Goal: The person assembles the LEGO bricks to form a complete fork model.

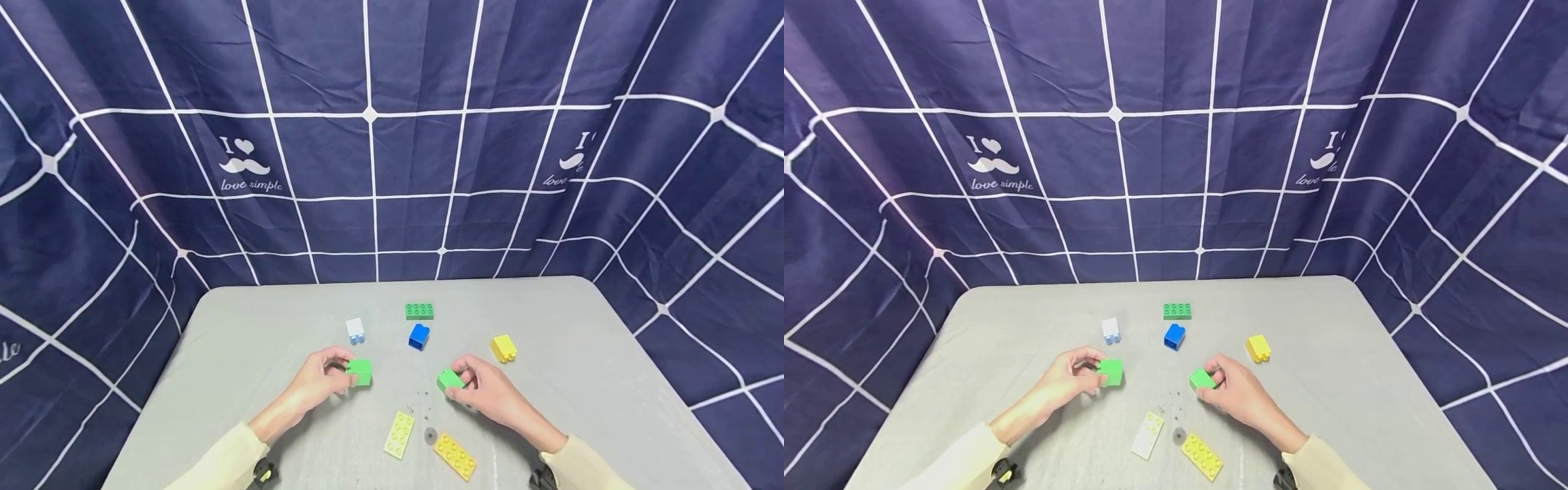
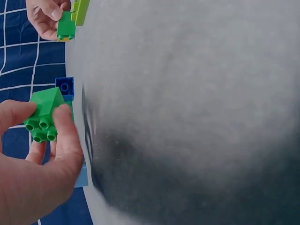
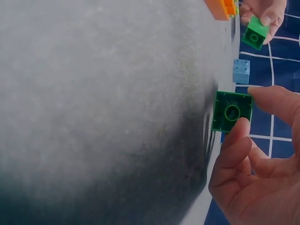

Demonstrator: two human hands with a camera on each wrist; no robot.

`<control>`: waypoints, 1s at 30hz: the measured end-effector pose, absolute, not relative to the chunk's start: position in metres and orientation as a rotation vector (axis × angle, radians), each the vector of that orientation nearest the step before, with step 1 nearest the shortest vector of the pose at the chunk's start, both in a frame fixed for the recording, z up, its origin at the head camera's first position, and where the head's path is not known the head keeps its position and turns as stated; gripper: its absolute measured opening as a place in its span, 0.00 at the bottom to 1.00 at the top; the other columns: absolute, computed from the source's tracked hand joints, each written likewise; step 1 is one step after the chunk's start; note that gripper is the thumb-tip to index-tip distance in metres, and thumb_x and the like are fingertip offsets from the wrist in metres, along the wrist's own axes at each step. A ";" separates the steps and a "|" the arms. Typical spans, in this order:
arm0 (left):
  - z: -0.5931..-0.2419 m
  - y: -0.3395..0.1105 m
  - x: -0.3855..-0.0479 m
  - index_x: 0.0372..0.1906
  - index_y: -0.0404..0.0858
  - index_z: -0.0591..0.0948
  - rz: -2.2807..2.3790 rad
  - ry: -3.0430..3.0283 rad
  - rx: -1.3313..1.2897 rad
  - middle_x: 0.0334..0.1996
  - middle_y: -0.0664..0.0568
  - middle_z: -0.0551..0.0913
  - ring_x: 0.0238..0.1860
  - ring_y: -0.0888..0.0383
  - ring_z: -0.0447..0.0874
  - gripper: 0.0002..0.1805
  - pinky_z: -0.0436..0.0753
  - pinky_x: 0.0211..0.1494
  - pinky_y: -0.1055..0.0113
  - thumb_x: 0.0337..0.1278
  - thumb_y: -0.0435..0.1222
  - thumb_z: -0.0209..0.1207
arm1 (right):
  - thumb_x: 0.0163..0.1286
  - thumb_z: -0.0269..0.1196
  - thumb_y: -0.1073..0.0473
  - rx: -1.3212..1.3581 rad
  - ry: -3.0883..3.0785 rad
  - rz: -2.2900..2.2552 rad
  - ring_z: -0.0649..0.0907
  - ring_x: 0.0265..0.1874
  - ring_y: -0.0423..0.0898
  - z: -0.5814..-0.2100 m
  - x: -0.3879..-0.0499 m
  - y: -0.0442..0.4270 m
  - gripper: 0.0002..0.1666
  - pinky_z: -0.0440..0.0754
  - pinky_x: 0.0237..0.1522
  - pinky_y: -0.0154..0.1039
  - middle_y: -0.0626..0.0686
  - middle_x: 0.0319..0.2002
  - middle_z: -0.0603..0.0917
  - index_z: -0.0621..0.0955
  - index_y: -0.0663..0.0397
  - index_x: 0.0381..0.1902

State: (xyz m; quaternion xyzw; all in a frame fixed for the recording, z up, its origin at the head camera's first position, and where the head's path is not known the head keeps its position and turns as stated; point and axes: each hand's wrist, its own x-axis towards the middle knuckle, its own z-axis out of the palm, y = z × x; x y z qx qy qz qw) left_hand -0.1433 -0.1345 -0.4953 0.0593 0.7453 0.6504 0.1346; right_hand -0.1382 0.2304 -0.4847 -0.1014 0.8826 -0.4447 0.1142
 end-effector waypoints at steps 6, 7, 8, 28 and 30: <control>-0.498 -0.136 -0.141 0.56 0.29 0.83 1.902 2.187 0.170 0.45 0.45 0.84 0.34 0.57 0.82 0.20 0.80 0.36 0.69 0.58 0.26 0.71 | 0.66 0.79 0.58 -0.270 2.586 -1.293 0.77 0.29 0.46 -0.486 -0.138 0.232 0.23 0.77 0.26 0.35 0.51 0.36 0.79 0.82 0.60 0.53; -0.498 -0.137 -0.141 0.57 0.29 0.83 1.897 2.201 0.164 0.44 0.45 0.84 0.35 0.57 0.81 0.21 0.79 0.36 0.70 0.58 0.26 0.71 | 0.66 0.79 0.58 -0.261 2.588 -1.287 0.77 0.29 0.46 -0.486 -0.138 0.232 0.23 0.77 0.26 0.35 0.51 0.36 0.79 0.82 0.60 0.53; -0.499 -0.137 -0.141 0.57 0.29 0.83 1.892 2.217 0.165 0.43 0.46 0.84 0.35 0.57 0.80 0.21 0.77 0.35 0.70 0.58 0.26 0.72 | 0.66 0.79 0.58 -0.255 2.590 -1.283 0.77 0.29 0.46 -0.487 -0.137 0.232 0.23 0.77 0.26 0.35 0.51 0.36 0.79 0.82 0.60 0.54; -0.496 -0.158 -0.136 0.56 0.29 0.86 1.826 2.348 0.088 0.32 0.50 0.76 0.31 0.57 0.71 0.23 0.70 0.31 0.70 0.53 0.23 0.74 | 0.66 0.78 0.58 -0.258 2.597 -1.292 0.77 0.29 0.46 -0.489 -0.139 0.231 0.23 0.78 0.26 0.36 0.52 0.37 0.79 0.82 0.59 0.53; -0.497 -0.161 -0.135 0.56 0.29 0.86 1.808 2.367 0.069 0.33 0.50 0.76 0.33 0.56 0.71 0.22 0.70 0.32 0.69 0.53 0.23 0.74 | 0.65 0.78 0.58 -0.258 2.596 -1.296 0.77 0.29 0.46 -0.489 -0.139 0.230 0.23 0.77 0.26 0.36 0.52 0.37 0.79 0.82 0.59 0.54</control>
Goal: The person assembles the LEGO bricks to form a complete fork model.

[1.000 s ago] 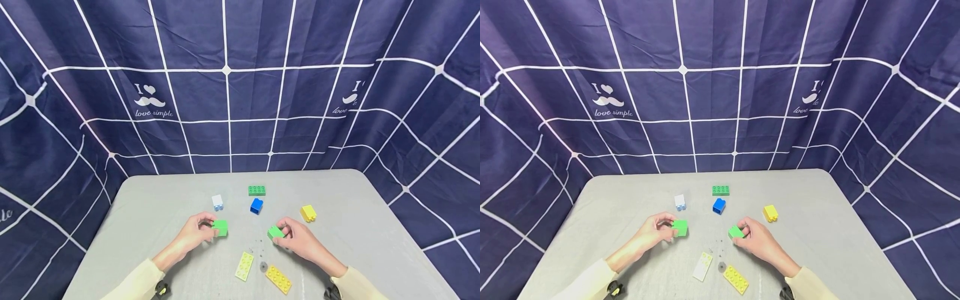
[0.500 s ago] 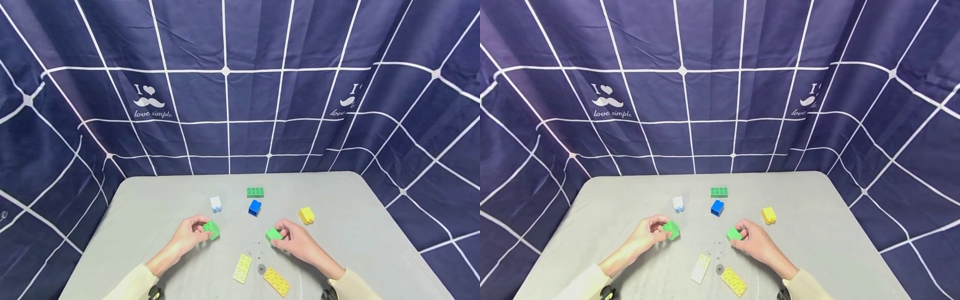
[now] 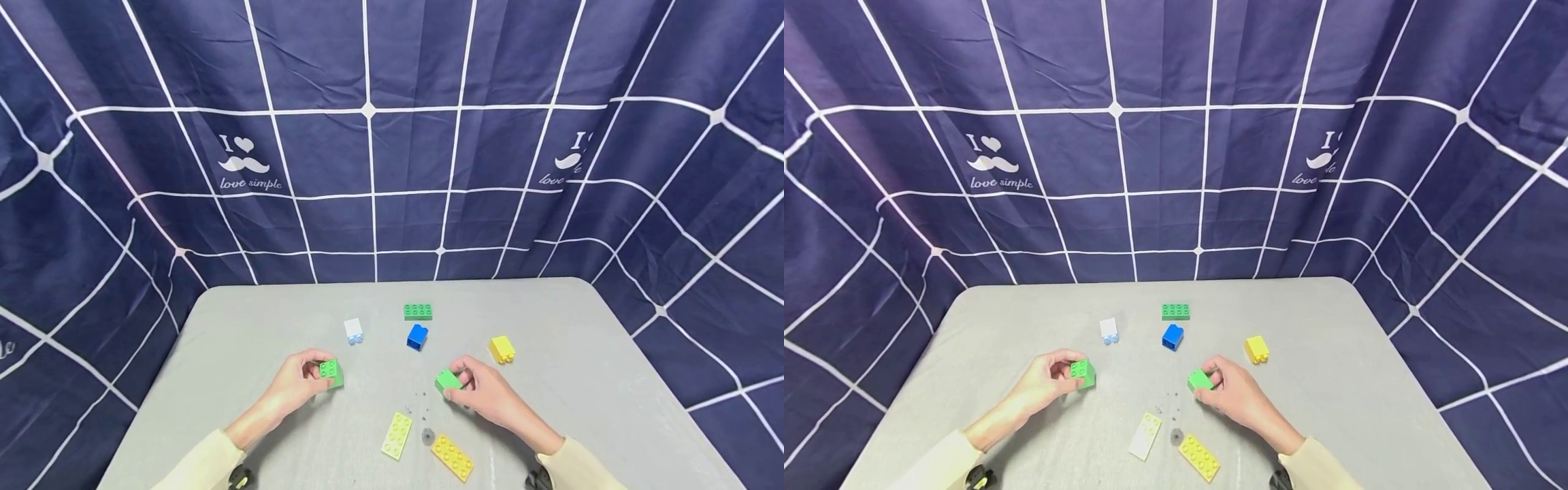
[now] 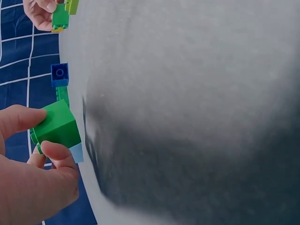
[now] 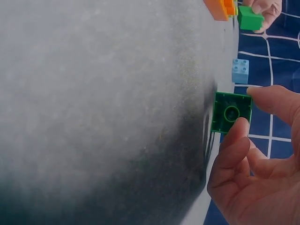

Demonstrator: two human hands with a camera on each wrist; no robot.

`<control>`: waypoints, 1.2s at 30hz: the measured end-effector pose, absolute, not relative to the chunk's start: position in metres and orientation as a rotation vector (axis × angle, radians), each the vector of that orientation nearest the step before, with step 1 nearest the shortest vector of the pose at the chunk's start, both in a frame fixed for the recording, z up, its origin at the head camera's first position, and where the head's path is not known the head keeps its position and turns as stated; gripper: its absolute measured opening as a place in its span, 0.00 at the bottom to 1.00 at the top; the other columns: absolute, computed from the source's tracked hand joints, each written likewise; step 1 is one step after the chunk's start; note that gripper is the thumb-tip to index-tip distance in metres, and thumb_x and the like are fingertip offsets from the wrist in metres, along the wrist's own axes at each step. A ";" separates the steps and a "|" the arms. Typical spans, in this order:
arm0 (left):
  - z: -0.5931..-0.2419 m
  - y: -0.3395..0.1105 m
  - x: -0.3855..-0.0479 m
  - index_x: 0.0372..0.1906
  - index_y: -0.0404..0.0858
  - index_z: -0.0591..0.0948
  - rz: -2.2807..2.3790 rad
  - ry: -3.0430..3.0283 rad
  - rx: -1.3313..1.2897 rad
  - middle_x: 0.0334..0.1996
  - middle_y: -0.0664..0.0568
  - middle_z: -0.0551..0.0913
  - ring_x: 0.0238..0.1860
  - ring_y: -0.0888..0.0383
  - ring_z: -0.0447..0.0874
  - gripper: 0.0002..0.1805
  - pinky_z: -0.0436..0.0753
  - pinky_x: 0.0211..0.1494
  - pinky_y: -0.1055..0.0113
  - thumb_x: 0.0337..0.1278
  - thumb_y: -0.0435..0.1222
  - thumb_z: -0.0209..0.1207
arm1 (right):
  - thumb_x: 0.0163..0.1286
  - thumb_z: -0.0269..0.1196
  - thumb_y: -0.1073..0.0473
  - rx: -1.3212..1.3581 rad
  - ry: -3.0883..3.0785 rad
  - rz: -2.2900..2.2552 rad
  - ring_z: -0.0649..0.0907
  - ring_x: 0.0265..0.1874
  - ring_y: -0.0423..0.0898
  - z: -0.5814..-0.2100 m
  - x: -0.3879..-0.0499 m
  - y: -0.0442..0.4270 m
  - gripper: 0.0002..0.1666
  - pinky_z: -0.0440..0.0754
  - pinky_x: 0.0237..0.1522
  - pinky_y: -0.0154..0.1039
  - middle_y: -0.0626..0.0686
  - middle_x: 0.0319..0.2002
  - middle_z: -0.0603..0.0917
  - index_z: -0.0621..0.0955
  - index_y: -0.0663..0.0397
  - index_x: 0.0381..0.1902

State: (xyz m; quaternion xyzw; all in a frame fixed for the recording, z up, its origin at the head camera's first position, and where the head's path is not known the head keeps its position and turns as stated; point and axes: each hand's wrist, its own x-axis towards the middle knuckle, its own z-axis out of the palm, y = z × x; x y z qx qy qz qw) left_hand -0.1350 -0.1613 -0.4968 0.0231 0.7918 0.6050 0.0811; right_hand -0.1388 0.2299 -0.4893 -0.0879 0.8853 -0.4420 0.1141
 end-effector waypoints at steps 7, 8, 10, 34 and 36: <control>-0.500 -0.167 -0.133 0.58 0.28 0.86 1.776 2.399 0.045 0.35 0.47 0.76 0.36 0.53 0.71 0.24 0.71 0.33 0.68 0.53 0.21 0.72 | 0.65 0.78 0.59 -0.247 2.604 -1.285 0.77 0.29 0.47 -0.491 -0.141 0.230 0.23 0.78 0.26 0.36 0.52 0.37 0.79 0.82 0.59 0.54; -0.501 -0.168 -0.134 0.57 0.28 0.86 1.777 2.402 0.046 0.35 0.47 0.76 0.36 0.53 0.71 0.24 0.71 0.32 0.68 0.53 0.21 0.72 | 0.65 0.78 0.59 -0.245 2.607 -1.281 0.77 0.29 0.47 -0.491 -0.141 0.230 0.23 0.78 0.26 0.36 0.52 0.37 0.79 0.82 0.59 0.54; -0.502 -0.169 -0.134 0.57 0.28 0.86 1.782 2.406 0.048 0.35 0.48 0.76 0.36 0.54 0.71 0.24 0.71 0.31 0.69 0.51 0.20 0.71 | 0.66 0.78 0.59 -0.243 2.609 -1.277 0.77 0.30 0.46 -0.491 -0.141 0.230 0.23 0.78 0.26 0.36 0.51 0.37 0.79 0.82 0.59 0.54; -0.509 -0.180 -0.135 0.59 0.28 0.84 1.750 2.381 0.169 0.36 0.47 0.83 0.36 0.53 0.77 0.24 0.75 0.36 0.69 0.56 0.23 0.73 | 0.62 0.78 0.59 -0.232 2.666 -1.264 0.76 0.31 0.45 -0.491 -0.139 0.225 0.22 0.76 0.27 0.36 0.50 0.36 0.79 0.83 0.57 0.51; -0.510 -0.180 -0.134 0.60 0.27 0.83 1.754 2.376 0.170 0.37 0.46 0.83 0.37 0.53 0.77 0.25 0.76 0.36 0.69 0.56 0.23 0.73 | 0.61 0.77 0.60 -0.232 2.678 -1.248 0.76 0.32 0.45 -0.490 -0.138 0.224 0.21 0.76 0.28 0.36 0.50 0.36 0.79 0.83 0.57 0.50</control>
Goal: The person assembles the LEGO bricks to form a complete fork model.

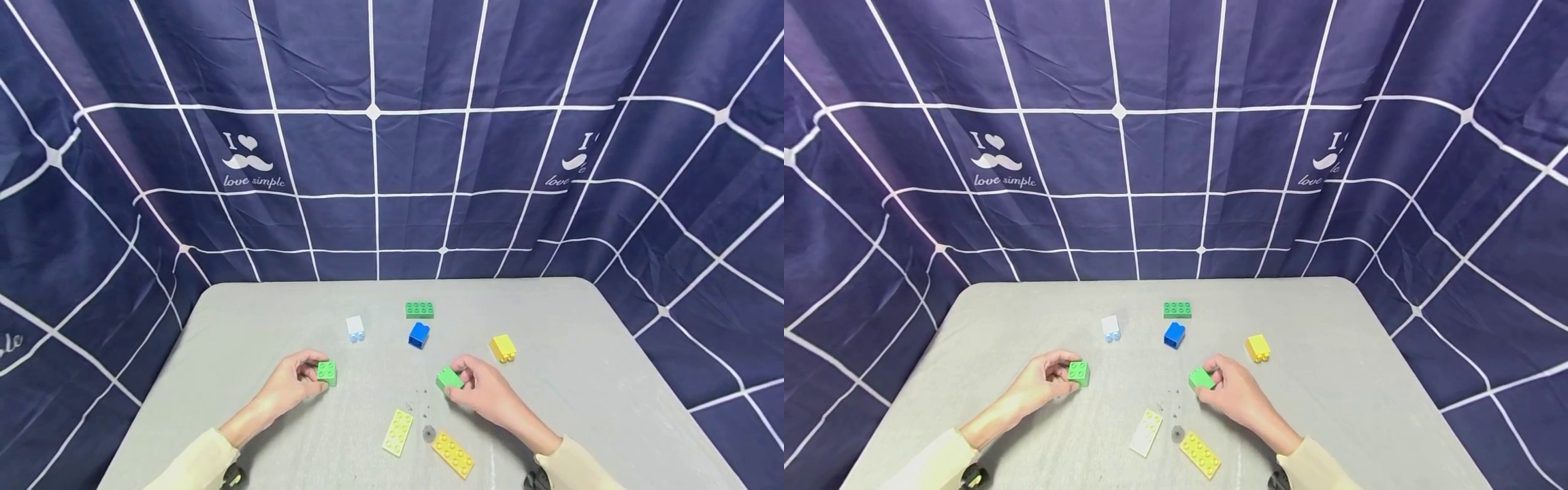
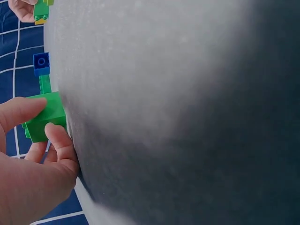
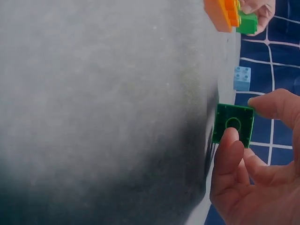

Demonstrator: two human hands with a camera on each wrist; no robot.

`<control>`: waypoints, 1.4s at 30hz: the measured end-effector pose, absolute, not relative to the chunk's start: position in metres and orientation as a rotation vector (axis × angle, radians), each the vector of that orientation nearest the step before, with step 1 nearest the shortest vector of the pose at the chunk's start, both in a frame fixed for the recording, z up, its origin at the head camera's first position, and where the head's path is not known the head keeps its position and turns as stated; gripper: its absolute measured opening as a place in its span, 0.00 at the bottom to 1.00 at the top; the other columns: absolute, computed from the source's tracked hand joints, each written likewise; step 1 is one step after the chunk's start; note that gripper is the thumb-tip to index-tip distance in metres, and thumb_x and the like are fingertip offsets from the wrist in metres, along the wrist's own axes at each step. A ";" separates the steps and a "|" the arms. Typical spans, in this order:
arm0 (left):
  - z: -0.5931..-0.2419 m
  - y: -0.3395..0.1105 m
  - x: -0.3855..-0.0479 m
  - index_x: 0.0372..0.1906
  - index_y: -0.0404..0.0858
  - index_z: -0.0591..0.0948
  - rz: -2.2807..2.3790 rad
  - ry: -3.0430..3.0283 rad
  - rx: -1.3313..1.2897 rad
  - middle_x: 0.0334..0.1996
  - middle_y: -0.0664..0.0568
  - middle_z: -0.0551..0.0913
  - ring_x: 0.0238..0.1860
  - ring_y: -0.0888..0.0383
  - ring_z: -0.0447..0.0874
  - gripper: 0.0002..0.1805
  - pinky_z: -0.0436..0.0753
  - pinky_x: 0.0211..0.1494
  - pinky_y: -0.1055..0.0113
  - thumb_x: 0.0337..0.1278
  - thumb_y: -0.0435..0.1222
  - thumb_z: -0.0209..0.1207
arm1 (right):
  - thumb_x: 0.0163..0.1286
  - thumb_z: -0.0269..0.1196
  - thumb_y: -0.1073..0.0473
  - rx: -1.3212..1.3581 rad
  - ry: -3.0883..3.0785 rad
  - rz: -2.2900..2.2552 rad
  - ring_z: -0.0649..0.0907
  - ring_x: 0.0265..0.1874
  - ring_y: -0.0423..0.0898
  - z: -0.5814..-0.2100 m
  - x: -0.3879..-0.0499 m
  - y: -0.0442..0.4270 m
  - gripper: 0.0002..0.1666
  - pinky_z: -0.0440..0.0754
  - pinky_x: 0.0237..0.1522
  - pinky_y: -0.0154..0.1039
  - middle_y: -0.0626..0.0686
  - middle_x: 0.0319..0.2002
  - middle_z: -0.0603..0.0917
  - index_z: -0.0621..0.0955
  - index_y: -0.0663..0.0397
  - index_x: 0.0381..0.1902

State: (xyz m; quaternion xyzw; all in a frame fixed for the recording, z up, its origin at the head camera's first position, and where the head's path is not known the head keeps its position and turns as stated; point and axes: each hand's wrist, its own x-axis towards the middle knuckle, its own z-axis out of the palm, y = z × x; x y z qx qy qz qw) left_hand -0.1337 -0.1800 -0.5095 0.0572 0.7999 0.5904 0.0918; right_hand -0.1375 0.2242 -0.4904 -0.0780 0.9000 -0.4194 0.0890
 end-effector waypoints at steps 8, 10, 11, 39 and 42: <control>-0.509 -0.182 -0.132 0.61 0.26 0.82 1.784 2.352 0.179 0.39 0.45 0.83 0.36 0.53 0.78 0.26 0.76 0.36 0.70 0.56 0.22 0.71 | 0.60 0.76 0.60 -0.199 2.724 -1.195 0.76 0.31 0.45 -0.488 -0.136 0.220 0.20 0.74 0.28 0.37 0.49 0.34 0.78 0.84 0.55 0.49; -0.509 -0.183 -0.131 0.60 0.27 0.82 1.781 2.354 0.178 0.38 0.46 0.83 0.36 0.54 0.79 0.25 0.76 0.35 0.70 0.56 0.23 0.71 | 0.59 0.77 0.60 -0.186 2.726 -1.200 0.76 0.31 0.45 -0.488 -0.135 0.220 0.20 0.74 0.28 0.37 0.49 0.34 0.78 0.84 0.55 0.49; -0.509 -0.183 -0.131 0.60 0.27 0.83 1.780 2.356 0.178 0.38 0.46 0.83 0.35 0.54 0.79 0.24 0.76 0.35 0.70 0.56 0.23 0.71 | 0.59 0.77 0.60 -0.180 2.728 -1.204 0.76 0.31 0.45 -0.488 -0.135 0.220 0.20 0.74 0.29 0.37 0.49 0.34 0.78 0.84 0.55 0.49; -0.518 -0.189 -0.134 0.64 0.23 0.82 1.828 2.325 0.242 0.38 0.45 0.85 0.34 0.57 0.80 0.27 0.79 0.37 0.71 0.59 0.24 0.74 | 0.56 0.73 0.63 -0.048 2.800 -1.280 0.81 0.33 0.42 -0.482 -0.127 0.223 0.20 0.79 0.35 0.35 0.48 0.37 0.84 0.85 0.60 0.48; -0.518 -0.190 -0.133 0.63 0.23 0.82 1.836 2.323 0.253 0.38 0.45 0.86 0.34 0.57 0.81 0.26 0.80 0.37 0.71 0.58 0.23 0.73 | 0.56 0.73 0.64 -0.054 2.788 -1.309 0.81 0.33 0.42 -0.481 -0.126 0.223 0.22 0.79 0.35 0.35 0.49 0.38 0.84 0.84 0.61 0.49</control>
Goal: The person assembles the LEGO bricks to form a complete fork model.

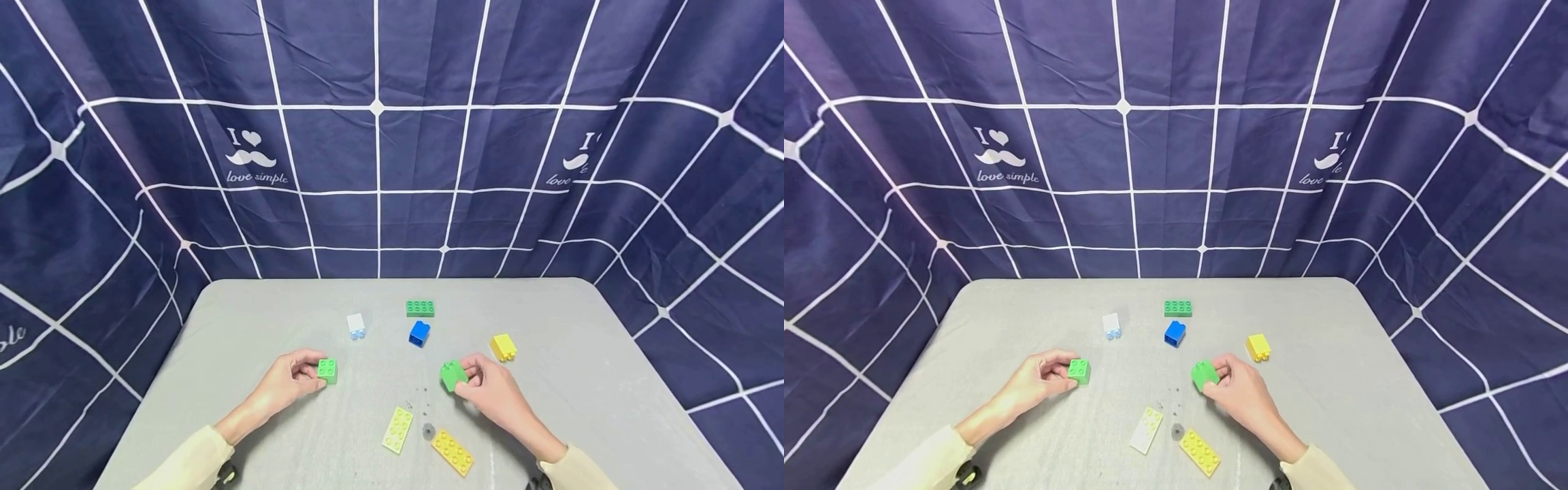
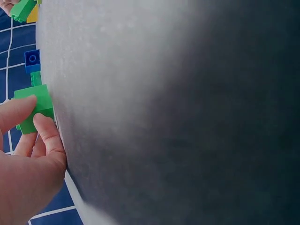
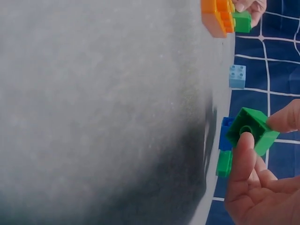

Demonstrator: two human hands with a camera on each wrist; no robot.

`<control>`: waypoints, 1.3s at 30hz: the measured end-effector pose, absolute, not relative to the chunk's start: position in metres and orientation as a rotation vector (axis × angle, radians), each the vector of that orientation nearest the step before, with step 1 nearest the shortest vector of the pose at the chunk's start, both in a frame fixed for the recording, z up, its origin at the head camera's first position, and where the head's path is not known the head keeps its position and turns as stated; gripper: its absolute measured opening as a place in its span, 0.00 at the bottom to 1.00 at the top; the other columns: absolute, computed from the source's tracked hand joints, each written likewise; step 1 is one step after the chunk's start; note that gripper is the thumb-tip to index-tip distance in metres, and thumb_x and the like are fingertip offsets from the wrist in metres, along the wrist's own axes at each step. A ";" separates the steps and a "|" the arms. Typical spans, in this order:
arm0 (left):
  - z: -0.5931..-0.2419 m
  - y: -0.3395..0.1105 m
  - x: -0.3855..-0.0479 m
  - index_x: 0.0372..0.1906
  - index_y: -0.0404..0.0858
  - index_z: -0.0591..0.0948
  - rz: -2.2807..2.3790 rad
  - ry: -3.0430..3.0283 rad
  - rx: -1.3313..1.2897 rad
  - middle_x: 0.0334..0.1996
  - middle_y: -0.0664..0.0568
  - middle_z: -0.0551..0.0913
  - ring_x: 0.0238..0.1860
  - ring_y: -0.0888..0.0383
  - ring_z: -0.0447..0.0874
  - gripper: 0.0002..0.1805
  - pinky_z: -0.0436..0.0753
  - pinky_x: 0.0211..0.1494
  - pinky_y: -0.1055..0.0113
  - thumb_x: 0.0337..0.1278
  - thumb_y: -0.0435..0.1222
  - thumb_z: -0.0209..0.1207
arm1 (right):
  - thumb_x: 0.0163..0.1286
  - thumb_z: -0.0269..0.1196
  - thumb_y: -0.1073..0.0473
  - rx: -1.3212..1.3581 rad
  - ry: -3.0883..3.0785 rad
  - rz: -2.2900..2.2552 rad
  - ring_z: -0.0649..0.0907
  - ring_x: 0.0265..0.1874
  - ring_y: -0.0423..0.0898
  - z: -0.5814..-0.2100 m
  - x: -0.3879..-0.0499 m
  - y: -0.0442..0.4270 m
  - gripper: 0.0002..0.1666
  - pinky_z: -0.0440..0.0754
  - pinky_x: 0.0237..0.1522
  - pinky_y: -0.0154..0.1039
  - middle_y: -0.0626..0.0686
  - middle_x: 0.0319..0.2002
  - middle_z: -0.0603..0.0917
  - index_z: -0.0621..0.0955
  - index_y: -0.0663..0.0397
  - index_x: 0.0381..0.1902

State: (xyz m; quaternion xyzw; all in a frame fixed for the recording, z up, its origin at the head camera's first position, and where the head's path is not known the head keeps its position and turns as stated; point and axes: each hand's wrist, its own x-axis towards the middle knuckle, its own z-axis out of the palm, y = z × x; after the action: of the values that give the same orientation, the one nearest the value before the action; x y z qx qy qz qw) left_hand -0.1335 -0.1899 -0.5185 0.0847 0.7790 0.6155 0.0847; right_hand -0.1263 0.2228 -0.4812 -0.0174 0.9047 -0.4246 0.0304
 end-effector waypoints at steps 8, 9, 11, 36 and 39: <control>-0.519 -0.188 -0.135 0.57 0.23 0.86 1.784 2.414 0.242 0.33 0.47 0.87 0.31 0.59 0.83 0.22 0.82 0.36 0.70 0.56 0.24 0.76 | 0.56 0.72 0.67 -0.014 2.749 -1.402 0.81 0.31 0.44 -0.482 -0.125 0.225 0.24 0.78 0.29 0.35 0.52 0.41 0.83 0.83 0.58 0.53; -0.519 -0.188 -0.135 0.56 0.24 0.87 1.776 2.421 0.236 0.33 0.47 0.88 0.30 0.59 0.83 0.22 0.82 0.36 0.70 0.56 0.24 0.76 | 0.56 0.72 0.67 -0.018 2.743 -1.413 0.81 0.31 0.44 -0.482 -0.124 0.226 0.24 0.78 0.29 0.36 0.52 0.42 0.83 0.83 0.56 0.53; -0.521 -0.189 -0.134 0.56 0.24 0.87 1.767 2.430 0.225 0.32 0.48 0.87 0.30 0.59 0.82 0.22 0.81 0.35 0.70 0.56 0.24 0.76 | 0.56 0.72 0.67 -0.034 2.735 -1.424 0.80 0.30 0.44 -0.482 -0.124 0.225 0.24 0.77 0.28 0.36 0.52 0.43 0.83 0.83 0.54 0.53; -0.517 -0.189 -0.132 0.57 0.24 0.87 1.746 2.417 0.170 0.30 0.49 0.85 0.29 0.59 0.79 0.23 0.77 0.31 0.72 0.56 0.25 0.76 | 0.59 0.75 0.72 -0.315 2.657 -1.628 0.83 0.33 0.42 -0.481 -0.123 0.199 0.28 0.82 0.38 0.33 0.52 0.44 0.85 0.83 0.55 0.58; -0.518 -0.191 -0.133 0.58 0.25 0.87 1.731 2.428 0.165 0.30 0.50 0.85 0.29 0.58 0.80 0.23 0.78 0.32 0.72 0.57 0.25 0.77 | 0.59 0.74 0.71 -0.338 2.639 -1.644 0.84 0.33 0.43 -0.477 -0.125 0.191 0.27 0.82 0.36 0.34 0.52 0.44 0.85 0.83 0.53 0.57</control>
State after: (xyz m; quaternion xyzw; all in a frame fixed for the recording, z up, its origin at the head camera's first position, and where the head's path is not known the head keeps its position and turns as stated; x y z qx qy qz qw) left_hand -0.1332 -0.1910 -0.5178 0.0552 0.8105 0.5779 0.0776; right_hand -0.1251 0.1907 -0.4771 -0.1081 0.8438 -0.5257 0.0069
